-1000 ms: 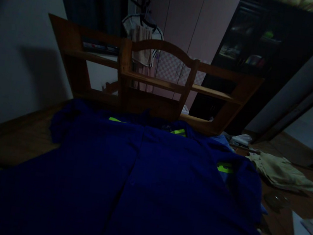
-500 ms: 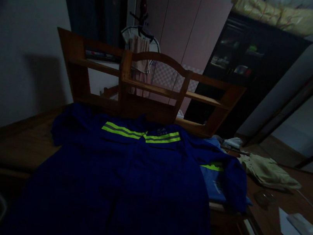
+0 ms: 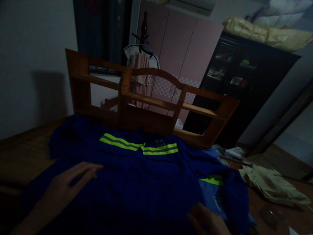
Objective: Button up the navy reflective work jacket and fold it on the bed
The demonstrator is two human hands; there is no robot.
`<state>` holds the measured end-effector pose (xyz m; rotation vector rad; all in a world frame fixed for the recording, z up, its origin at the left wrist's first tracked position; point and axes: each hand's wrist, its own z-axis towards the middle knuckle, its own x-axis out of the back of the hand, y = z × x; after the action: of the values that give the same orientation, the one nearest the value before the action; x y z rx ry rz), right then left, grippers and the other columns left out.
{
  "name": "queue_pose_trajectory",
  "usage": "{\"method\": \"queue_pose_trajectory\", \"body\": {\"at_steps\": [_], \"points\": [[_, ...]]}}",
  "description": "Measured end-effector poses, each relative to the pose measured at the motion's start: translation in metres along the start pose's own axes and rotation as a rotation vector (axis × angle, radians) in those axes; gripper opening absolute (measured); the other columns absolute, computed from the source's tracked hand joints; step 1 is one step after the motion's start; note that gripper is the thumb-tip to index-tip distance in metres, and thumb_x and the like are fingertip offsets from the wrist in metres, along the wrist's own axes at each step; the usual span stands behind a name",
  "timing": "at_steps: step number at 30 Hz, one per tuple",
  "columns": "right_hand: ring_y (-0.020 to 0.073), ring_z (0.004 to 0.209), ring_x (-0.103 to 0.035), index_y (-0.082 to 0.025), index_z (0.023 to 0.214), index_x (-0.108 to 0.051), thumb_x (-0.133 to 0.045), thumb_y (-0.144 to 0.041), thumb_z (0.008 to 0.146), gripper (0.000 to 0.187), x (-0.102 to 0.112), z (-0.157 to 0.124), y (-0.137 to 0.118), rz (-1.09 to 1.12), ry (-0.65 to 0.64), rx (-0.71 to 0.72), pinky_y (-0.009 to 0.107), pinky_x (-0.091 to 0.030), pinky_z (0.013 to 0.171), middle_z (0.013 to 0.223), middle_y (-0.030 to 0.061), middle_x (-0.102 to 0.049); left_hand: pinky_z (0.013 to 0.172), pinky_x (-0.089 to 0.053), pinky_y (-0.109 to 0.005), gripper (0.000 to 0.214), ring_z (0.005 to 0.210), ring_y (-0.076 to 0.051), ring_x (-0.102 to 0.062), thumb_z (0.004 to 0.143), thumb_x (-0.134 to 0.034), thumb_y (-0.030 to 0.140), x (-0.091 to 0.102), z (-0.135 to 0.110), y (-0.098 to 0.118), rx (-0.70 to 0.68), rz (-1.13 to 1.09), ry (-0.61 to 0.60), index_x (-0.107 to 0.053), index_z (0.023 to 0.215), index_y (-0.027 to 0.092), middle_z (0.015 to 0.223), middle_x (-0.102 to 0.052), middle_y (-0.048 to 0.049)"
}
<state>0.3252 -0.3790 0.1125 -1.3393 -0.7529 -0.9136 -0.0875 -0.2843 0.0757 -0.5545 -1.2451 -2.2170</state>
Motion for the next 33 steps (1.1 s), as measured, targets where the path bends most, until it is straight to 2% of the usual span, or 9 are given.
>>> {"method": "queue_pose_trajectory", "body": {"at_steps": [3, 6, 10, 13, 15, 18, 24, 29, 33], "points": [[0.015, 0.073, -0.061, -0.021, 0.09, -0.061, -0.046, -0.038, 0.09, 0.023, 0.008, 0.092, -0.03, -0.003, -0.081, 0.275, 0.025, -0.047, 0.066, 0.082, 0.0012, -0.065, 0.076, -0.051, -0.028, 0.04, 0.082, -0.018, -0.065, 0.087, -0.041, 0.049, -0.039, 0.101, -0.003, 0.078, -0.031, -0.006, -0.059, 0.111, 0.022, 0.106, -0.065, -0.0053], [0.0149, 0.079, -0.061, -0.019, 0.097, -0.06, -0.044, -0.026, 0.09, 0.019, -0.009, 0.187, -0.065, -0.095, 0.067, 0.418, 0.023, -0.045, 0.069, 0.09, 0.003, -0.066, 0.085, -0.046, -0.031, 0.05, 0.094, -0.022, -0.062, 0.082, -0.048, 0.053, -0.088, 0.18, -0.027, 0.106, 0.103, 0.024, -0.056, 0.114, 0.016, 0.11, -0.062, -0.0118], [0.0192, 0.11, -0.052, -0.018, 0.119, -0.051, -0.047, -0.015, 0.084, 0.035, -0.058, 0.274, -0.09, -0.315, 0.226, 0.402, 0.028, -0.04, 0.09, 0.12, 0.009, -0.057, 0.09, -0.041, -0.034, 0.071, 0.113, -0.029, -0.052, 0.071, -0.056, 0.062, -0.139, 0.23, -0.059, 0.241, 0.157, -0.001, -0.049, 0.122, 0.013, 0.123, -0.054, -0.0173], [0.0221, 0.122, -0.041, -0.015, 0.13, -0.042, -0.048, -0.012, 0.083, 0.048, -0.091, 0.308, -0.094, -0.36, 0.257, 0.382, 0.033, -0.033, 0.099, 0.137, 0.0131, -0.042, 0.09, -0.041, -0.035, 0.057, 0.11, -0.03, -0.054, 0.071, -0.06, 0.055, -0.155, 0.245, -0.074, 0.276, 0.127, -0.028, -0.058, 0.111, 0.014, 0.116, -0.059, -0.0162], [0.0227, 0.124, -0.039, -0.015, 0.132, -0.04, -0.046, -0.012, 0.084, 0.049, -0.103, 0.322, -0.094, -0.392, 0.26, 0.366, 0.035, -0.029, 0.102, 0.139, 0.0138, -0.04, 0.09, -0.04, -0.034, 0.043, 0.108, -0.028, -0.055, 0.073, -0.061, 0.045, -0.157, 0.252, -0.081, 0.262, 0.101, -0.022, -0.062, 0.103, 0.014, 0.111, -0.062, -0.0144], [0.0224, 0.116, -0.048, -0.016, 0.127, -0.047, -0.042, -0.012, 0.086, 0.042, -0.107, 0.341, -0.092, -0.435, 0.234, 0.327, 0.034, -0.032, 0.098, 0.128, 0.0141, -0.051, 0.092, -0.04, -0.033, 0.041, 0.108, -0.027, -0.056, 0.076, -0.057, 0.039, -0.148, 0.259, -0.091, 0.263, 0.032, 0.026, -0.061, 0.107, 0.013, 0.111, -0.063, -0.0145], [0.0232, 0.103, -0.057, -0.015, 0.105, -0.063, -0.049, -0.015, 0.082, 0.028, -0.09, 0.369, -0.076, -0.504, 0.112, 0.211, 0.03, -0.041, 0.085, 0.106, 0.0149, -0.063, 0.084, -0.046, -0.028, 0.038, 0.097, -0.02, -0.061, 0.077, -0.047, 0.029, -0.103, 0.257, -0.107, 0.288, -0.187, 0.092, -0.061, 0.109, 0.013, 0.104, -0.067, -0.0082], [0.0214, 0.097, -0.061, -0.018, 0.101, -0.064, -0.05, -0.019, 0.083, 0.023, -0.085, 0.368, -0.071, -0.501, 0.071, 0.182, 0.028, -0.043, 0.079, 0.101, 0.0112, -0.065, 0.074, -0.049, -0.026, 0.034, 0.081, -0.019, -0.065, 0.064, -0.063, 0.029, -0.068, 0.249, -0.107, 0.182, -0.32, -0.128, -0.068, 0.095, 0.014, 0.089, -0.071, -0.0058], [0.0236, 0.1, -0.058, -0.013, 0.115, -0.055, -0.039, -0.02, 0.091, 0.03, -0.078, 0.36, -0.078, -0.463, 0.142, 0.205, 0.031, -0.042, 0.081, 0.106, 0.0158, -0.062, 0.072, -0.047, -0.027, 0.037, 0.08, -0.022, -0.064, 0.062, -0.07, 0.043, -0.056, 0.241, -0.103, 0.073, -0.03, -0.283, -0.07, 0.086, 0.015, 0.084, -0.07, -0.0064]]}}
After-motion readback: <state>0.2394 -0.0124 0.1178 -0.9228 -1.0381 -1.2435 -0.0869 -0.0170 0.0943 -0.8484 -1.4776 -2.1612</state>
